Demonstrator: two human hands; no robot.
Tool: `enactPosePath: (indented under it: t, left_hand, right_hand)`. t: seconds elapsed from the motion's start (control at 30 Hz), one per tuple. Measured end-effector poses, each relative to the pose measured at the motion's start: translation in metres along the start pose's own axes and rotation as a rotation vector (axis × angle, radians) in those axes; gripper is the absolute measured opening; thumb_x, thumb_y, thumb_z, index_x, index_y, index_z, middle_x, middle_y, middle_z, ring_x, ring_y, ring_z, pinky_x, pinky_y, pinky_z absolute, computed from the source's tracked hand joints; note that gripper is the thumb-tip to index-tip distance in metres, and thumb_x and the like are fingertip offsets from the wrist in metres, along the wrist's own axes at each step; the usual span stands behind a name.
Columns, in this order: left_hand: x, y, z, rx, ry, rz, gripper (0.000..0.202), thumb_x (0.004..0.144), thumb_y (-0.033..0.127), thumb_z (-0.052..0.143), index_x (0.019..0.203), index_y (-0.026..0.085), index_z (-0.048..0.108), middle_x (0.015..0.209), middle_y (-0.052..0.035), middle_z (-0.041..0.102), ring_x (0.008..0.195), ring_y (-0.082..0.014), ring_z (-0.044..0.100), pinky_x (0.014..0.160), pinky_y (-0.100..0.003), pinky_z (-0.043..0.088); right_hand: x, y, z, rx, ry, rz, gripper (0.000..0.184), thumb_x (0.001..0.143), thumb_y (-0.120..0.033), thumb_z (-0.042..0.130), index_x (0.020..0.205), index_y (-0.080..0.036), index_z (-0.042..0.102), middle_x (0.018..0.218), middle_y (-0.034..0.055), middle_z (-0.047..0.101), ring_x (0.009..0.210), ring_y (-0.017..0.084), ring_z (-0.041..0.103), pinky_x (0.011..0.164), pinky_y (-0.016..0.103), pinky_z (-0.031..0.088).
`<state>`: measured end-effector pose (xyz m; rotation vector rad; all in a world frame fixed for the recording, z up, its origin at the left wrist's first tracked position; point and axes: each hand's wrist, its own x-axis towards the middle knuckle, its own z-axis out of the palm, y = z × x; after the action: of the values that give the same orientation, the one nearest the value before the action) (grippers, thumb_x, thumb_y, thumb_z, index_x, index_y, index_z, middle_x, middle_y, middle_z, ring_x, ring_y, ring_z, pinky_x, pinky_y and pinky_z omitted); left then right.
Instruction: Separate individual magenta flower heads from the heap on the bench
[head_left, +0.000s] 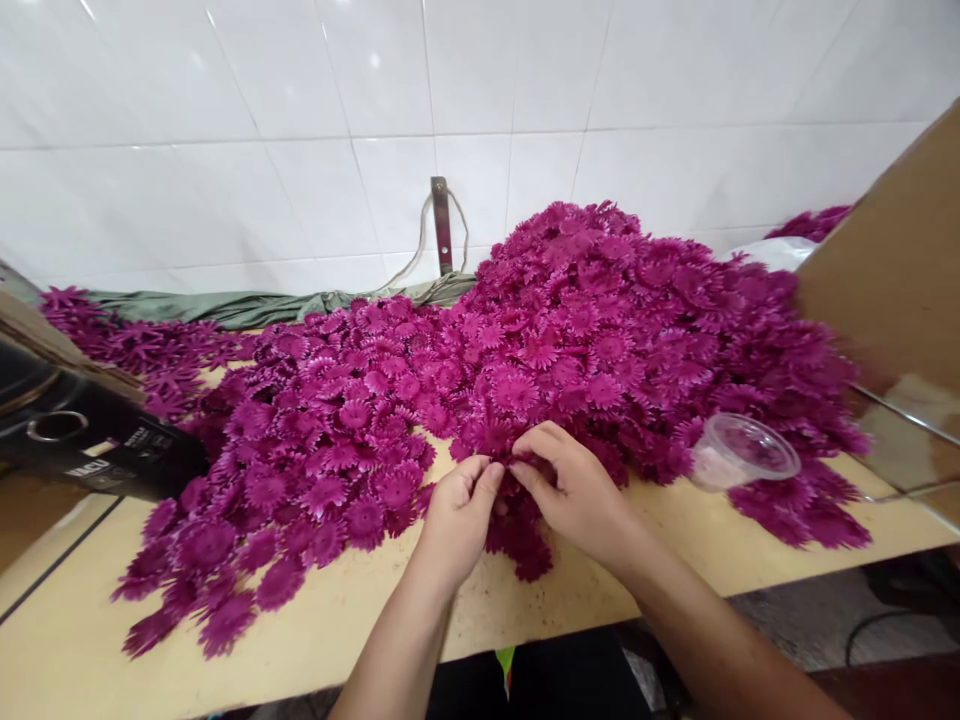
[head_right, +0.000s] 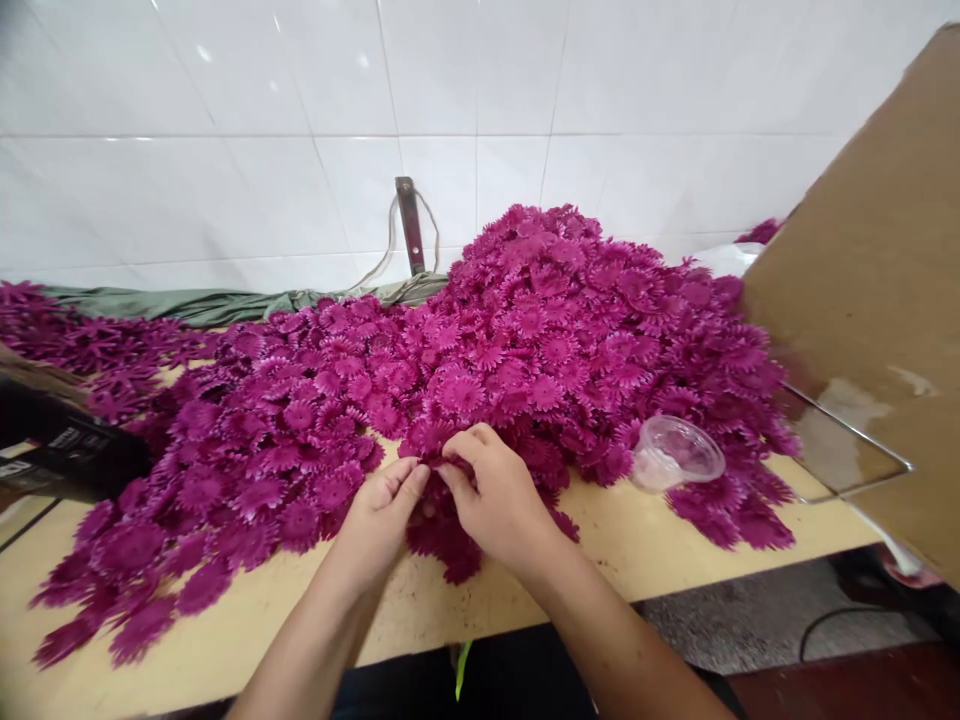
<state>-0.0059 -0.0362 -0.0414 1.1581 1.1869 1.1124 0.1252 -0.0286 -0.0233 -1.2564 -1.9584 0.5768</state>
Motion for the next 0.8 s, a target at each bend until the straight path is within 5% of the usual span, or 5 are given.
enactPosePath:
  t: [0.33, 0.7, 0.8]
  left_hand:
    - [-0.010, 0.008, 0.007, 0.219, 0.112, 0.251, 0.017, 0.075, 0.024, 0.050, 0.060, 0.019, 0.043, 0.055, 0.0049, 0.040, 0.054, -0.0102, 0.037, 0.052, -0.022, 0.032]
    - [-0.011, 0.034, -0.009, 0.054, 0.310, 0.226, 0.026, 0.073, 0.036, 0.055, 0.059, 0.020, 0.040, 0.049, 0.0078, 0.035, 0.045, -0.0078, 0.030, 0.047, -0.020, 0.031]
    - [-0.027, 0.031, -0.008, 0.052, 0.305, 0.248, 0.025, 0.073, 0.036, 0.055, 0.058, 0.020, 0.042, 0.046, 0.0070, 0.037, 0.043, -0.0081, 0.031, 0.044, -0.020, 0.030]
  right_hand:
    - [0.018, -0.001, -0.006, 0.053, 0.294, 0.027, 0.013, 0.077, -0.016, 0.051, 0.064, -0.019, 0.050, 0.061, -0.0020, 0.050, 0.059, 0.013, 0.048, 0.059, 0.025, 0.038]
    - [0.061, -0.033, 0.018, -0.011, 0.351, -0.126, 0.020, 0.074, -0.013, 0.049, 0.058, -0.021, 0.040, 0.063, -0.0008, 0.047, 0.060, 0.014, 0.044, 0.059, 0.026, 0.036]
    - [0.078, -0.025, 0.007, -0.045, 0.408, -0.080, 0.021, 0.073, -0.014, 0.049, 0.057, -0.022, 0.038, 0.063, -0.0002, 0.047, 0.061, 0.015, 0.045, 0.062, 0.028, 0.038]
